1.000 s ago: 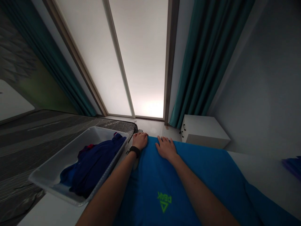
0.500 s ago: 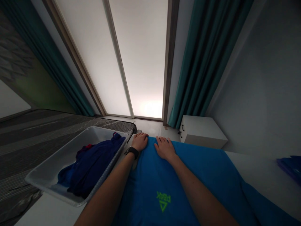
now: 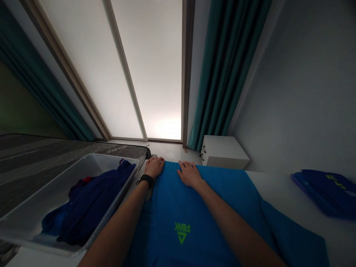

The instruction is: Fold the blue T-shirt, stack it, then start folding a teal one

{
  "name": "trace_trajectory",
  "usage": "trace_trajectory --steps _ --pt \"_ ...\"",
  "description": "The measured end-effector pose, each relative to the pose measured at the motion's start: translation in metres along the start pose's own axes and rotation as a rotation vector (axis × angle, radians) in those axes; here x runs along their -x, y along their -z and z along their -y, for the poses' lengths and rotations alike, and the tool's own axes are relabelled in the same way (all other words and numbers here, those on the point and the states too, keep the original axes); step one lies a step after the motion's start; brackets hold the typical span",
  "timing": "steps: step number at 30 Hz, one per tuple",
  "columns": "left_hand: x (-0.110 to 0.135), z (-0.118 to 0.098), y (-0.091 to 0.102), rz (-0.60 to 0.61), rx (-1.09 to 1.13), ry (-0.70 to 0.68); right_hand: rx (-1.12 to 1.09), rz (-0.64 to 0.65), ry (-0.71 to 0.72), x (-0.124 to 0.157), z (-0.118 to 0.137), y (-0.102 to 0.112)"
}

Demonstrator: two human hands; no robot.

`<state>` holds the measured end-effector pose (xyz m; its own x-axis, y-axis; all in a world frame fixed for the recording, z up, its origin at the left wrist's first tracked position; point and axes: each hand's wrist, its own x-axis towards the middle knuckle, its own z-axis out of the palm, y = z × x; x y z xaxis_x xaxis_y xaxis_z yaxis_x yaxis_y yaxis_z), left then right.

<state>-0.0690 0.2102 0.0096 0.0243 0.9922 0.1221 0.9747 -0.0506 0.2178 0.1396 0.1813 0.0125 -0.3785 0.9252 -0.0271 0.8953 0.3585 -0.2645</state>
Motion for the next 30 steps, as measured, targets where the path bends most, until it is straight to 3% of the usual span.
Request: trace_trajectory --steps 8,18,23,30 --pt "0.000 0.000 0.000 -0.008 0.001 0.002 0.053 0.032 -0.169 0.051 -0.076 0.017" --pt "-0.001 0.000 0.001 0.007 -0.024 -0.014 0.170 -0.192 -0.379 0.111 -0.182 0.019" --pt "-0.001 0.000 0.003 0.019 -0.035 -0.032 0.090 -0.247 -0.417 0.124 -0.223 0.020" --pt "-0.002 -0.001 0.007 0.045 -0.061 -0.037 0.028 -0.244 -0.392 0.120 -0.258 0.032"
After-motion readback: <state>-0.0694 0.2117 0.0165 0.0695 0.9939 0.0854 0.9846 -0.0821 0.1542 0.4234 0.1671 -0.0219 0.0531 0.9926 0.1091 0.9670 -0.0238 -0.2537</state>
